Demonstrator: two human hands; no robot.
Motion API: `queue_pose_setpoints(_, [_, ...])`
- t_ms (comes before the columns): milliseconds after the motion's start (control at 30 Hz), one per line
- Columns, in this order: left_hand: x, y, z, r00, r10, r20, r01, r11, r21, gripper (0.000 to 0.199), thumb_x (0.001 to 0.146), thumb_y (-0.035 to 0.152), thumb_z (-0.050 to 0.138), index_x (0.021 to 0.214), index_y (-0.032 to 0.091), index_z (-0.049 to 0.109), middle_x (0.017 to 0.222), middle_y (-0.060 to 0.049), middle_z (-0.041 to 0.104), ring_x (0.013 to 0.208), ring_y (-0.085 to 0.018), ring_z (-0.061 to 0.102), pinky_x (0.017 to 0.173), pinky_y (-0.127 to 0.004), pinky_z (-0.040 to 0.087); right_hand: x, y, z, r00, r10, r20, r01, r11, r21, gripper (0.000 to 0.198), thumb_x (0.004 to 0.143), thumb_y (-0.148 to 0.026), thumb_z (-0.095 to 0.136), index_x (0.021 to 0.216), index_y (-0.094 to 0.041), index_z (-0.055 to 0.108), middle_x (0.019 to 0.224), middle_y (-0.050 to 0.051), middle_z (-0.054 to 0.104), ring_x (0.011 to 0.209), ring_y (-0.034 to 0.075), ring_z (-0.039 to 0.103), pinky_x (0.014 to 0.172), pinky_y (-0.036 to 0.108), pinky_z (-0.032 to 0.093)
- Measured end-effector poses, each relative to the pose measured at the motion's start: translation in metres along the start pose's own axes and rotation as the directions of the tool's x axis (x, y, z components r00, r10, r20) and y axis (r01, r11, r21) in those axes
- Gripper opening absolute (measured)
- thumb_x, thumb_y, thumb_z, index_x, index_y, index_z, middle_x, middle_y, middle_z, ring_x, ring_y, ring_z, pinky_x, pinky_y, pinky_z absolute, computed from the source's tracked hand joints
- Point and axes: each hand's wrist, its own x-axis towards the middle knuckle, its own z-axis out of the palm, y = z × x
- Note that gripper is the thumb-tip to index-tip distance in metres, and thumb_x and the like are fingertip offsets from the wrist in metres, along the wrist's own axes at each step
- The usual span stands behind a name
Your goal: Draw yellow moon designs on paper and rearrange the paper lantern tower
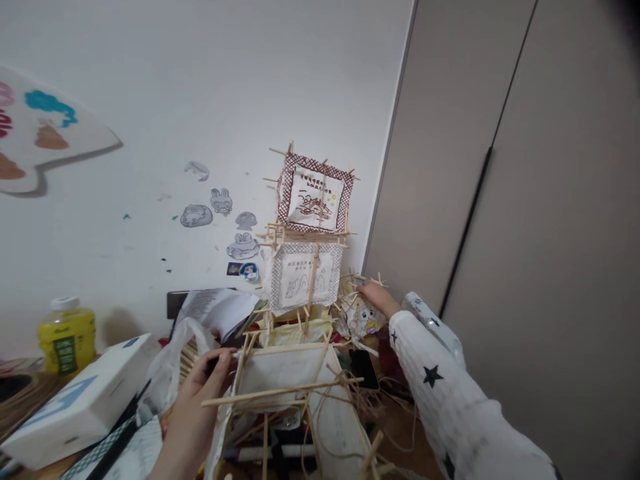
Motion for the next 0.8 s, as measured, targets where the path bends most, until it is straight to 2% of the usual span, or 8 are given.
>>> queue_pose_setpoints(233, [-0.004,0.005,0.002,0.989,-0.136,0.063,0.14,0.988,-0.071,0.054,0.04,0.056,0.079,0.076,0.02,0.062,0.068,0.002,0.067,0.063,-0.017,0.061,0.049,-0.02,0.047,-0.031,-0.012,0.014,0.999,0.001,0.051,0.001,0.999,-0.051,0.035,0.09,-0.037,0.048,0.113,-0.014,0.06,0.107,0.017,0.066,0.099,0.026,0.063,0.082,0.034,0.046])
queue_pose_setpoints(467, [-0.006,0.003,0.004,0.981,-0.153,0.122,0.166,0.981,-0.102,0.053,0.042,0.055,0.08,0.078,0.021,0.063,0.069,0.003,0.066,0.065,-0.015,0.059,0.053,-0.018,0.047,-0.033,-0.019,0.007,0.996,0.065,0.056,-0.058,0.992,-0.114,0.058,0.091,-0.057,0.029,0.111,-0.014,0.061,0.104,0.019,0.067,0.099,0.029,0.063,0.079,0.04,0.048])
queue_pose_setpoints(600, [-0.005,-0.002,0.002,0.978,-0.147,0.149,0.163,0.981,-0.103,0.049,0.047,0.054,0.079,0.08,0.022,0.063,0.069,0.002,0.066,0.065,-0.016,0.061,0.051,-0.02,0.047,-0.025,-0.025,0.009,0.994,0.079,0.076,-0.067,0.987,-0.148,0.058,0.092,-0.055,0.03,0.106,-0.011,0.065,0.099,0.02,0.069,0.096,0.03,0.065,0.077,0.039,0.05])
queue_pose_setpoints(800, [-0.005,0.0,0.002,0.974,-0.158,0.16,0.178,0.977,-0.121,0.053,0.043,0.053,0.082,0.079,0.019,0.062,0.07,0.002,0.066,0.067,-0.015,0.061,0.057,-0.02,0.048,-0.008,-0.009,-0.007,0.996,0.001,0.088,0.015,0.984,-0.175,0.048,0.092,-0.047,0.039,0.099,-0.01,0.07,0.099,0.02,0.069,0.099,0.03,0.064,0.081,0.038,0.049])
